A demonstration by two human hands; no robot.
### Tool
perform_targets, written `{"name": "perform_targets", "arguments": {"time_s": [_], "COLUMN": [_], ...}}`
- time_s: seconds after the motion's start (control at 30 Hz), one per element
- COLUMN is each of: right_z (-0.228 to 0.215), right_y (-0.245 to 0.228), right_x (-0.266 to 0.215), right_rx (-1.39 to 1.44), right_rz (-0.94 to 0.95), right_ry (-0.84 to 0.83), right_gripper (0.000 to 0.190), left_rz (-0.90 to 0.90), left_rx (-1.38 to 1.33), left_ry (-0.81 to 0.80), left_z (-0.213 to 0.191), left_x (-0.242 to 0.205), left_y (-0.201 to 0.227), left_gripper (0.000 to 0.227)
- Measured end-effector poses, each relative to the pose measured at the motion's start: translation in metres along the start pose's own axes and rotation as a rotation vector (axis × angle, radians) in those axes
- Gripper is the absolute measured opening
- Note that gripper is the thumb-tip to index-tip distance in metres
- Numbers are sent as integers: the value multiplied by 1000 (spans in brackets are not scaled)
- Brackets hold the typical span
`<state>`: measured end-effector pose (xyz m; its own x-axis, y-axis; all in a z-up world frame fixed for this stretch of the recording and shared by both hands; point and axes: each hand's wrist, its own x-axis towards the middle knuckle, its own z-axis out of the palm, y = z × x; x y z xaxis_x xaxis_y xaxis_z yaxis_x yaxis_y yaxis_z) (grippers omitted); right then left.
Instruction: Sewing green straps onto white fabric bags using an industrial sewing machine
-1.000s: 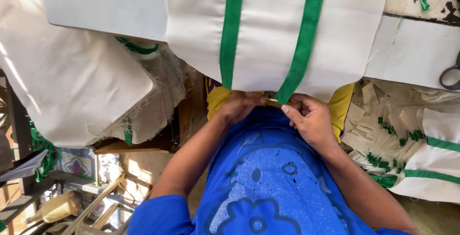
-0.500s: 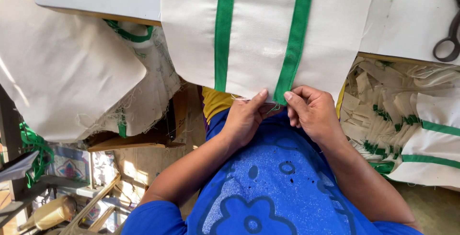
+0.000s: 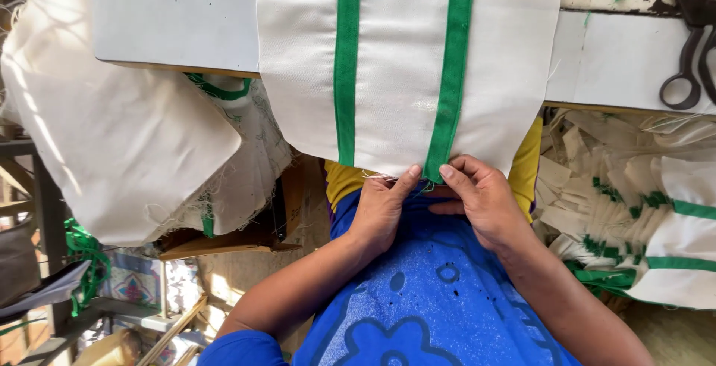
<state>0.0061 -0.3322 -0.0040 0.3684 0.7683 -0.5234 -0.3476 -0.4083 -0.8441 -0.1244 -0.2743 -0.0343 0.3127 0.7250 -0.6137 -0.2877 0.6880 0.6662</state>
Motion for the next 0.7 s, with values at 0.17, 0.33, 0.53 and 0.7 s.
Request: {"name": "perform_targets", "arguments": {"time_s": [0.17,0.33,0.53,0.7], "right_z": [1,14,17,15], "right_y": [18,16,19,29], "right_x": [2,-8,-6,2], "right_rx": [311,556,619,626], "right_rz": [163,306,210,196], "right_ry": [42,86,150,126], "right_gripper": [9,8,8,8], "left_rz": [8,12,53,33], "left_rx": [118,79,92,64], "left_ry": [21,44,66,43], "left_z": [9,7,16,6], "left_x": [-4,2,-10,-7], "left_y": [13,11,22,22], "left_gripper": [31,26,26,21]}}
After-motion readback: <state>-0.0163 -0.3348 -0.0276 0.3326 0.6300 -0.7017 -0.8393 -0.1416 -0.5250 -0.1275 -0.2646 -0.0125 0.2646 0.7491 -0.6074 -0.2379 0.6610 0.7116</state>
